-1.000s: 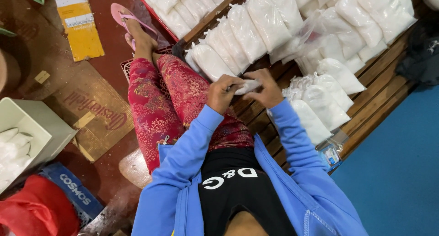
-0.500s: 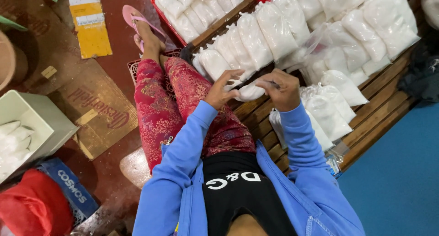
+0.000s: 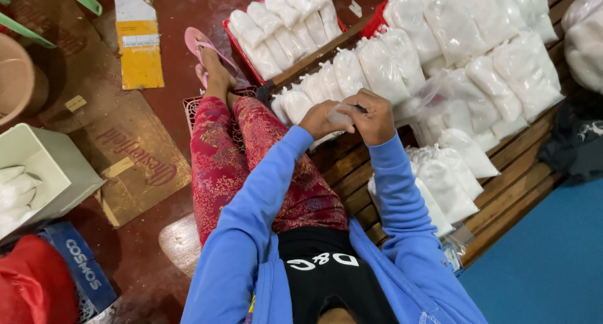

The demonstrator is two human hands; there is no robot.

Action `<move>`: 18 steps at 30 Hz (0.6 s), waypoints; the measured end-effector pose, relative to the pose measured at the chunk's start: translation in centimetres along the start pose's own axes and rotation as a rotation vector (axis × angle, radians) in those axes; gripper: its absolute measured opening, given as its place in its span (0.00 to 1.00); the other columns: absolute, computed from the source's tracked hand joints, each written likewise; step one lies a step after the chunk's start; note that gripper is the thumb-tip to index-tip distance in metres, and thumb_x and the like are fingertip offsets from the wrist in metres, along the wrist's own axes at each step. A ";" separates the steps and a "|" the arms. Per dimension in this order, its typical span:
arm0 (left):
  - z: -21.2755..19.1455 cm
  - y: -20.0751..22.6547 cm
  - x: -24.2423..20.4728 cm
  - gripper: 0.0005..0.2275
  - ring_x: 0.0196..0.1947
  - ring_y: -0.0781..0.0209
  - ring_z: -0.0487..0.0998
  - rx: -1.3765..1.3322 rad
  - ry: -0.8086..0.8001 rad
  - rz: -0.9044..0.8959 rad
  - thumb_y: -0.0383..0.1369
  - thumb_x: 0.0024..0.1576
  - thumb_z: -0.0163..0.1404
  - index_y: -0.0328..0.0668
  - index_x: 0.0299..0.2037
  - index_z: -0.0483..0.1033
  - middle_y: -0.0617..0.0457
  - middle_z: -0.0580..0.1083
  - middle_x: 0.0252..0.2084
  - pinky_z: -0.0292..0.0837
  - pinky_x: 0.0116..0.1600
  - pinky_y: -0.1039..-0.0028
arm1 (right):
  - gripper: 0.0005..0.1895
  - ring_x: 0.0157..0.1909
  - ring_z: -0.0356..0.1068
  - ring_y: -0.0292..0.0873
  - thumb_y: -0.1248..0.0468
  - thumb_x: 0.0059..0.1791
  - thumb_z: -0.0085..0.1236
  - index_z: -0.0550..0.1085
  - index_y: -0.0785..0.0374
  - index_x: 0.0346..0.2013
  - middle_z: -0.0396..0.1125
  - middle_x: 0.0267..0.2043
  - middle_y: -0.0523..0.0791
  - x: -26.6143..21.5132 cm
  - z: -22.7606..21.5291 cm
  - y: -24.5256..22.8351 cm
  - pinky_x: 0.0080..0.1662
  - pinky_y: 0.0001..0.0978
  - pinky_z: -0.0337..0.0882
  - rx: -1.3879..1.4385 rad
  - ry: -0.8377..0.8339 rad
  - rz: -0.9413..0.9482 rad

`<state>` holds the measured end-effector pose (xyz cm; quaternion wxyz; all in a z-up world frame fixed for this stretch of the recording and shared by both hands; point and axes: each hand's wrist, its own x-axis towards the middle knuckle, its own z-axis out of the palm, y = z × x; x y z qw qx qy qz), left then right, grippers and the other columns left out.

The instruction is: The person sits on the floor and repeatedly picks up white plastic-wrapped packages, ties the plastic with rubber bands, and stacks them on a wooden bench. The person handles the packages one at a time and places them in neat rows.

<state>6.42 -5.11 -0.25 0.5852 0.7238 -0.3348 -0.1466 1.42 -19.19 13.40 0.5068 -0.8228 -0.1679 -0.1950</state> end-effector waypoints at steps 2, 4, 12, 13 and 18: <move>-0.3 1.6 0.3 0.24 0.49 0.28 0.76 0.087 0.028 -0.026 0.44 0.54 0.62 0.28 0.48 0.74 0.30 0.76 0.46 0.70 0.58 0.43 | 0.07 0.22 0.70 0.44 0.72 0.50 0.70 0.80 0.67 0.28 0.63 0.19 0.47 0.1 0.0 1.3 0.26 0.31 0.66 -0.011 0.014 0.015; -0.4 1.9 0.7 0.25 0.46 0.30 0.77 0.174 0.053 -0.046 0.50 0.55 0.58 0.30 0.45 0.74 0.32 0.76 0.42 0.73 0.55 0.44 | 0.08 0.22 0.69 0.43 0.71 0.50 0.70 0.80 0.67 0.28 0.64 0.18 0.47 0.5 -0.2 1.9 0.26 0.29 0.65 -0.026 0.034 0.026; 0.5 -0.9 0.8 0.17 0.37 0.53 0.83 0.046 0.098 -0.016 0.50 0.63 0.51 0.47 0.31 0.76 0.54 0.81 0.29 0.77 0.49 0.64 | 0.11 0.20 0.65 0.35 0.70 0.52 0.69 0.77 0.69 0.27 0.66 0.18 0.49 1.0 -1.2 3.7 0.26 0.26 0.64 0.084 0.128 0.305; 0.5 -1.0 0.8 0.17 0.37 0.53 0.83 0.047 0.101 -0.014 0.50 0.63 0.51 0.47 0.31 0.76 0.54 0.81 0.29 0.77 0.49 0.64 | 0.11 0.20 0.65 0.35 0.70 0.52 0.69 0.77 0.69 0.27 0.66 0.18 0.49 0.9 -1.1 3.7 0.26 0.26 0.64 0.084 0.127 0.301; 0.2 0.0 1.3 0.24 0.37 0.48 0.83 0.083 0.125 -0.252 0.56 0.64 0.44 0.43 0.35 0.81 0.52 0.82 0.30 0.77 0.51 0.60 | 0.08 0.34 0.77 0.44 0.73 0.54 0.51 0.72 0.71 0.48 0.74 0.32 0.53 0.4 -1.3 2.1 0.42 0.33 0.78 0.333 0.218 0.340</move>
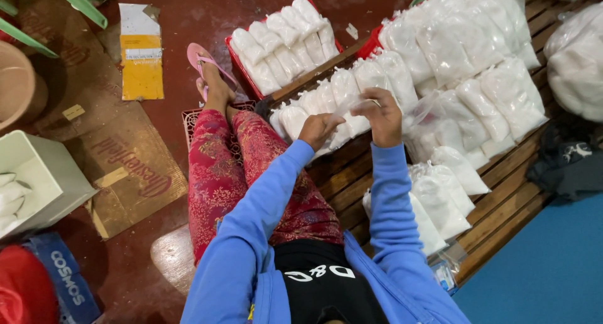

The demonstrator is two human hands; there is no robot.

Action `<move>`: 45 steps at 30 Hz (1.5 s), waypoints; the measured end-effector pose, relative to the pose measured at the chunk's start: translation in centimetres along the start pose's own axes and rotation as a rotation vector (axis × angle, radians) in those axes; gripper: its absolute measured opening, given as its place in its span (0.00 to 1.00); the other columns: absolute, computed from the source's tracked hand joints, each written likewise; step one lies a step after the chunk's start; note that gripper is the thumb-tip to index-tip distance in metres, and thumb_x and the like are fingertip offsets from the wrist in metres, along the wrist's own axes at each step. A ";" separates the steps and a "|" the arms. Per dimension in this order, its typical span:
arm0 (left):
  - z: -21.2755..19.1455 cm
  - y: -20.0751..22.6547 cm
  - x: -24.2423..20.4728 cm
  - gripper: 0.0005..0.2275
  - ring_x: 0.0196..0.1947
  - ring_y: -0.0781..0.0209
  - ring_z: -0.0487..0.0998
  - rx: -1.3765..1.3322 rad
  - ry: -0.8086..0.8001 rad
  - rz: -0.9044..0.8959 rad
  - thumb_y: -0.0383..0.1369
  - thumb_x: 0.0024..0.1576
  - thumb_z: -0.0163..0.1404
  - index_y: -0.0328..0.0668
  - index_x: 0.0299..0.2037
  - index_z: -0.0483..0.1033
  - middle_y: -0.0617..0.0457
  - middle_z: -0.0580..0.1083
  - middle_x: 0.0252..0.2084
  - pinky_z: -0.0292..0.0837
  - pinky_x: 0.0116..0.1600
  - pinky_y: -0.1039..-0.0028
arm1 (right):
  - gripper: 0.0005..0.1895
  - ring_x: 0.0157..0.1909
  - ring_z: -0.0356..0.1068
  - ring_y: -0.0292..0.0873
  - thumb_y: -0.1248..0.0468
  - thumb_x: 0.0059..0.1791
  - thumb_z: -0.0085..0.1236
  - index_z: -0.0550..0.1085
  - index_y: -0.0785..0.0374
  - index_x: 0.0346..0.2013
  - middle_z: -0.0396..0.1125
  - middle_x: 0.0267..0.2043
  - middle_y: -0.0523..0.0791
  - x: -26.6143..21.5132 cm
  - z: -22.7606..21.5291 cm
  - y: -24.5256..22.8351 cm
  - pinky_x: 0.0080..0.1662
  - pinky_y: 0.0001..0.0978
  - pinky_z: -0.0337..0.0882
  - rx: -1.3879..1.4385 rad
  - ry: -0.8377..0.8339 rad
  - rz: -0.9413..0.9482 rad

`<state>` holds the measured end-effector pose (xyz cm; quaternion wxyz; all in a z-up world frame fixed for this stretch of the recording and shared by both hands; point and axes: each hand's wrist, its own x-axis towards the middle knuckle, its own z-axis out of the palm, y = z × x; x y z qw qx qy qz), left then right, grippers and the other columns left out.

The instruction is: The person sits on the floor and repeatedly picks up white plastic-wrapped packages, ties the plastic with rubber bands, and stacks them on a wooden bench. The person handles the packages one at a time and places them in neat rows.

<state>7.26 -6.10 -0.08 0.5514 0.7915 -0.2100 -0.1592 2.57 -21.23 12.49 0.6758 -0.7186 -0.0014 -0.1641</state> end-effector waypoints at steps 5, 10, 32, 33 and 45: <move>2.8 -3.5 1.7 0.17 0.47 0.40 0.81 -0.001 0.035 0.031 0.46 0.58 0.57 0.40 0.46 0.80 0.43 0.81 0.40 0.76 0.56 0.53 | 0.14 0.37 0.74 0.54 0.69 0.46 0.44 0.71 0.70 0.44 0.65 0.39 0.51 -0.6 -0.1 1.8 0.42 0.39 0.76 -0.115 -0.130 0.178; 3.2 -4.0 3.1 0.15 0.47 0.35 0.80 0.227 -0.031 0.063 0.45 0.58 0.54 0.46 0.48 0.82 0.40 0.81 0.40 0.76 0.58 0.50 | 0.24 0.28 0.71 0.43 0.47 0.42 0.74 0.81 0.43 0.52 0.67 0.20 0.44 -0.3 -2.3 8.4 0.37 0.35 0.73 -0.610 -0.287 -0.053; 0.0 1.3 -0.1 0.23 0.35 0.52 0.80 -0.246 -0.088 0.061 0.52 0.69 0.37 0.44 0.31 0.73 0.49 0.78 0.25 0.76 0.52 0.59 | 0.13 0.30 0.66 0.46 0.72 0.47 0.57 0.73 0.67 0.47 0.63 0.25 0.52 1.7 -7.1 12.7 0.44 0.40 0.72 -0.029 -0.180 0.069; -0.1 1.6 0.0 0.22 0.34 0.53 0.79 -0.270 -0.134 0.034 0.50 0.68 0.39 0.42 0.32 0.74 0.49 0.78 0.27 0.75 0.51 0.59 | 0.08 0.36 0.68 0.49 0.68 0.47 0.67 0.79 0.68 0.38 0.67 0.30 0.55 1.9 -7.6 14.0 0.46 0.45 0.70 -0.364 -0.333 0.063; -2.4 4.8 -1.7 0.18 0.40 0.51 0.83 -0.061 -0.183 0.197 0.39 0.70 0.40 0.33 0.62 0.68 0.44 0.81 0.38 0.79 0.53 0.59 | 0.04 0.15 0.53 0.34 0.61 0.49 0.63 0.82 0.55 0.35 0.57 0.12 0.45 2.1 -2.4 6.7 0.19 0.26 0.53 -0.387 -0.173 0.376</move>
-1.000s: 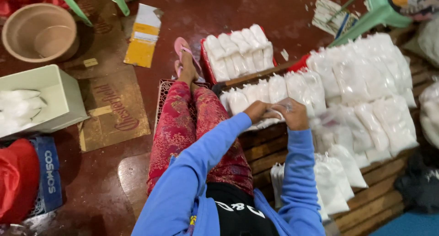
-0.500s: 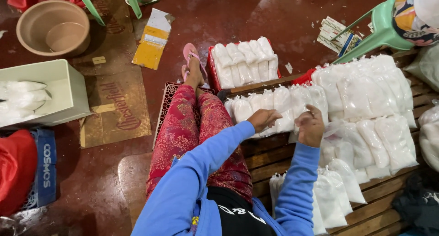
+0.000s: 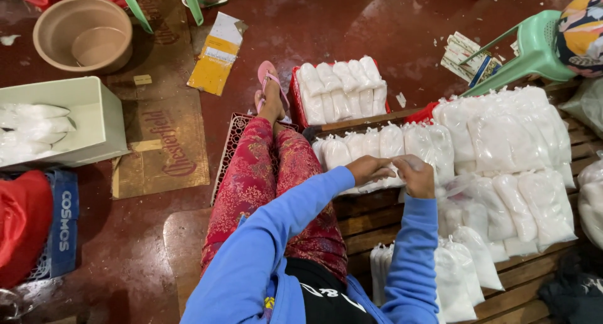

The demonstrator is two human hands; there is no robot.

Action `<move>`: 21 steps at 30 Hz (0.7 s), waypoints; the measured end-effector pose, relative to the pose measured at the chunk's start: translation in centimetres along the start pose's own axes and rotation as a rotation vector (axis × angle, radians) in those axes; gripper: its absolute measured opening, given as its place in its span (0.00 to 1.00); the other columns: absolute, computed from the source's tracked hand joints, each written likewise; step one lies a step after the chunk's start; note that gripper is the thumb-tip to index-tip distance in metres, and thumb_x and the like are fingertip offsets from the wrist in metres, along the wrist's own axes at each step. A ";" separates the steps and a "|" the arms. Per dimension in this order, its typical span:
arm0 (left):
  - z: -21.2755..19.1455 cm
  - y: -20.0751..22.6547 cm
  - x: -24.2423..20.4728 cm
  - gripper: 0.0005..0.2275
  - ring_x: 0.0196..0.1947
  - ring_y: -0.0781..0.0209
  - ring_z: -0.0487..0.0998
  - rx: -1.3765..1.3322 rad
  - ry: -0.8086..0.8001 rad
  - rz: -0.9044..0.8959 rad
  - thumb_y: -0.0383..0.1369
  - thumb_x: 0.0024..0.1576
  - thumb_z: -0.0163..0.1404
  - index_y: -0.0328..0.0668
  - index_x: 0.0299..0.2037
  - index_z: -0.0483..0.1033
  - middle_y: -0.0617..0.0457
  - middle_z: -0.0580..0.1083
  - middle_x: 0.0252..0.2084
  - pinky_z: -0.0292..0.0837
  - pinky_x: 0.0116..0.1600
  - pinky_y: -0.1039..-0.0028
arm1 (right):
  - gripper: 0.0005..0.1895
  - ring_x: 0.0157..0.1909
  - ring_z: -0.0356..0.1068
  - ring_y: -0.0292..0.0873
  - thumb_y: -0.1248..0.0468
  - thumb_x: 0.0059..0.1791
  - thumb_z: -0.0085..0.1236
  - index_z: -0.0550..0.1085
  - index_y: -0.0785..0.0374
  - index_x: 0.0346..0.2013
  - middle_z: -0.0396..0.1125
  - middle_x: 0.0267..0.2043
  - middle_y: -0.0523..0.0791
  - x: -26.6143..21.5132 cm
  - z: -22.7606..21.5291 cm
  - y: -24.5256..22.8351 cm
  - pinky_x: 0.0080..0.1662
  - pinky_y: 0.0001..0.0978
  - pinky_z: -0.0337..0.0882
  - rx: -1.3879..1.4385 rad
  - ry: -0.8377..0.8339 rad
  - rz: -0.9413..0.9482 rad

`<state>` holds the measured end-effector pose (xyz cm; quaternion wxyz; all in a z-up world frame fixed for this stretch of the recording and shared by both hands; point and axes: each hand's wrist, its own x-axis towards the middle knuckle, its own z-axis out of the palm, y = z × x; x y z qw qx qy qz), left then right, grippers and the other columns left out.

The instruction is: The person sits on the floor and repeatedly picks up white plastic-wrapped packages, ties the plastic with rubber bands, and stacks them on a wooden bench. The person handles the packages one at a time and places them in neat rows.

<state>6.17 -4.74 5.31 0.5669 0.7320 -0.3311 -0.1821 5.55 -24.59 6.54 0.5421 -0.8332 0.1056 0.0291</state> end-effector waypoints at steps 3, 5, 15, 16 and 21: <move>1.8 -4.4 1.7 0.20 0.37 0.51 0.82 -0.088 0.003 0.002 0.46 0.71 0.31 0.42 0.41 0.73 0.46 0.79 0.32 0.77 0.51 0.59 | 0.05 0.10 0.49 0.36 0.61 0.49 0.62 0.81 0.55 0.38 0.55 0.11 0.45 0.1 -0.2 1.3 0.14 0.26 0.50 0.112 0.066 0.038; 1.6 -4.0 1.6 0.21 0.37 0.52 0.81 -0.119 0.015 -0.012 0.48 0.71 0.31 0.44 0.38 0.71 0.47 0.78 0.31 0.76 0.51 0.60 | 0.05 0.12 0.52 0.35 0.65 0.48 0.61 0.80 0.60 0.38 0.55 0.12 0.45 -0.8 0.2 -0.4 0.16 0.25 0.51 0.221 0.121 -0.001; 1.1 -4.9 2.3 0.22 0.34 0.53 0.81 -0.190 0.041 -0.046 0.52 0.70 0.32 0.47 0.35 0.71 0.47 0.78 0.29 0.75 0.50 0.61 | 0.15 0.14 0.51 0.35 0.74 0.44 0.57 0.63 0.63 0.17 0.59 0.11 0.50 0.6 1.1 3.4 0.21 0.24 0.51 0.283 0.053 -0.104; 0.8 -4.3 1.9 0.22 0.34 0.53 0.81 -0.189 0.041 -0.046 0.52 0.70 0.32 0.47 0.35 0.71 0.47 0.78 0.29 0.75 0.50 0.61 | 0.15 0.14 0.51 0.35 0.74 0.44 0.57 0.63 0.63 0.17 0.59 0.11 0.50 -0.4 1.5 1.3 0.21 0.24 0.51 0.284 0.052 -0.105; 1.9 -7.1 3.5 0.20 0.35 0.49 0.81 -0.189 0.011 -0.033 0.49 0.69 0.37 0.43 0.39 0.75 0.44 0.78 0.28 0.75 0.52 0.56 | 0.04 0.21 0.61 0.40 0.74 0.48 0.64 0.77 0.67 0.28 0.62 0.16 0.50 0.3 1.3 1.1 0.33 0.30 0.65 0.383 0.102 -0.130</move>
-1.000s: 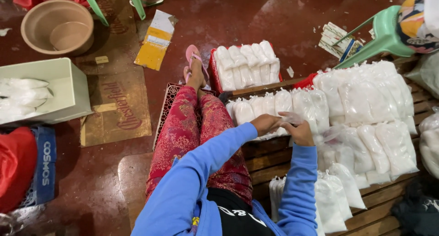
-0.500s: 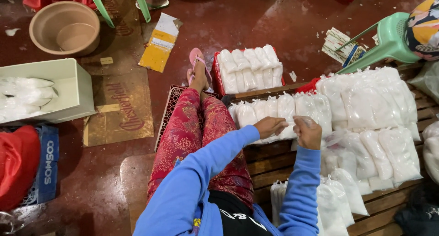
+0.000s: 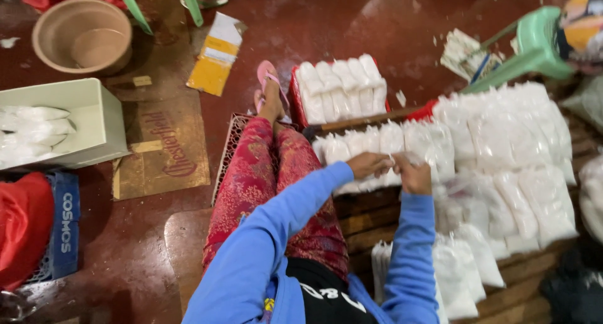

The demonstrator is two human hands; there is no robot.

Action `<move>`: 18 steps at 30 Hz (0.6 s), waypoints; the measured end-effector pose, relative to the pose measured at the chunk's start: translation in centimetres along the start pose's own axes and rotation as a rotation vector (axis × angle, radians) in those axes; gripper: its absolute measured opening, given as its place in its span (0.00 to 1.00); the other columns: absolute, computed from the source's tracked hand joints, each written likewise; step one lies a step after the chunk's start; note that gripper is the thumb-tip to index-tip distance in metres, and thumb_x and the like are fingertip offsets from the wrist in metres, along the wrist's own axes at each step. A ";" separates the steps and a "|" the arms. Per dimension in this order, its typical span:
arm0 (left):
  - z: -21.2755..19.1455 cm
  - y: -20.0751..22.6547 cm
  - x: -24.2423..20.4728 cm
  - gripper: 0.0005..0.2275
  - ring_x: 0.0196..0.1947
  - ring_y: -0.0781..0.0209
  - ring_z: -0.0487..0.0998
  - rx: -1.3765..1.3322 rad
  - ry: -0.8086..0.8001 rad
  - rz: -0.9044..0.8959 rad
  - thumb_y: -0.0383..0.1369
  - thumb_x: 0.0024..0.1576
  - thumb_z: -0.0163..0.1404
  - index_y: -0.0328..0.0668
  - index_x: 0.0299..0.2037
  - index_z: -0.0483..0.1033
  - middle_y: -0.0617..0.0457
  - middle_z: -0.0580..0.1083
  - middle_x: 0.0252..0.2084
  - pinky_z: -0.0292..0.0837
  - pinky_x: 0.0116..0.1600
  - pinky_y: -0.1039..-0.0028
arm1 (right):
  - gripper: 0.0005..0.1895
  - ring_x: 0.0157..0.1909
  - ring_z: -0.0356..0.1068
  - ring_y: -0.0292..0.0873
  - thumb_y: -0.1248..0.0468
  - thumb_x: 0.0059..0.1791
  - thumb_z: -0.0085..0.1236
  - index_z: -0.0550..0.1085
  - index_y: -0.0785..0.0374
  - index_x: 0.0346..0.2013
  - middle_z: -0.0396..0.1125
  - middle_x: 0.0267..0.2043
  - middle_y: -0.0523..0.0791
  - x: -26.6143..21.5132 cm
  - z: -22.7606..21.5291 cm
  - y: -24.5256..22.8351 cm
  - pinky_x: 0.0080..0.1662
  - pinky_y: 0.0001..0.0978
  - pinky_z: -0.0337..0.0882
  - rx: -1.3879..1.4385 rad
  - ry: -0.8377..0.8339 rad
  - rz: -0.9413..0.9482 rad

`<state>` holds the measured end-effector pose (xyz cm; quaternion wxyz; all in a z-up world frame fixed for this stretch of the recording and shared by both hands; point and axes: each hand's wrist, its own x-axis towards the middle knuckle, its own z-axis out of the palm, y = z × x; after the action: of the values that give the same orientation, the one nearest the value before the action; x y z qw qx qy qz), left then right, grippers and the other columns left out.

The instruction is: The person sits on the floor and repeatedly picks up white plastic-wrapped packages, ties the plastic with rubber bands, and stacks them on a wooden bench. The person handles the packages one at a time and places them in neat rows.

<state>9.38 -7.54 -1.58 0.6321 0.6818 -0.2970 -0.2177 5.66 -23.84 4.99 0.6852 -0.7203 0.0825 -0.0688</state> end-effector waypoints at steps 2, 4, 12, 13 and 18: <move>-0.2 -0.8 0.0 0.15 0.46 0.37 0.78 0.118 0.015 0.050 0.41 0.65 0.44 0.36 0.49 0.74 0.35 0.77 0.41 0.72 0.58 0.49 | 0.06 0.19 0.61 0.40 0.71 0.48 0.65 0.78 0.65 0.27 0.63 0.15 0.51 0.4 -0.4 0.6 0.30 0.29 0.64 -0.009 0.051 0.039; 0.0 -2.2 0.7 0.19 0.56 0.25 0.75 0.228 0.026 0.104 0.33 0.61 0.52 0.28 0.59 0.72 0.25 0.75 0.53 0.68 0.64 0.42 | 0.08 0.18 0.61 0.40 0.68 0.48 0.67 0.78 0.63 0.26 0.64 0.15 0.53 0.2 -0.3 0.5 0.28 0.28 0.62 -0.022 0.109 0.080; -1.4 -3.3 1.3 0.07 0.44 0.50 0.78 0.614 0.270 0.054 0.39 0.55 0.60 0.50 0.38 0.81 0.53 0.76 0.36 0.78 0.52 0.65 | 0.00 0.19 0.65 0.41 0.73 0.49 0.63 0.79 0.69 0.33 0.65 0.16 0.53 -0.3 -0.8 2.4 0.31 0.25 0.66 0.138 0.181 0.116; -1.2 -2.6 0.8 0.07 0.44 0.50 0.78 0.609 0.255 0.057 0.39 0.55 0.60 0.50 0.38 0.81 0.53 0.76 0.36 0.78 0.52 0.65 | 0.00 0.19 0.65 0.41 0.73 0.49 0.63 0.79 0.69 0.33 0.65 0.16 0.53 -0.6 -0.9 2.2 0.31 0.25 0.66 0.137 0.197 0.119; -1.3 -0.5 -0.8 0.06 0.33 0.59 0.79 0.829 0.318 0.144 0.35 0.54 0.61 0.46 0.32 0.79 0.57 0.73 0.29 0.81 0.38 0.75 | 0.02 0.23 0.68 0.41 0.72 0.50 0.63 0.79 0.71 0.33 0.68 0.23 0.53 0.4 -1.0 2.6 0.33 0.30 0.73 0.082 0.162 0.174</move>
<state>9.73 -5.98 -2.01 0.3567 0.8802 -0.3049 0.0716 5.80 -25.01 2.48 0.7085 -0.6741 0.1970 -0.0701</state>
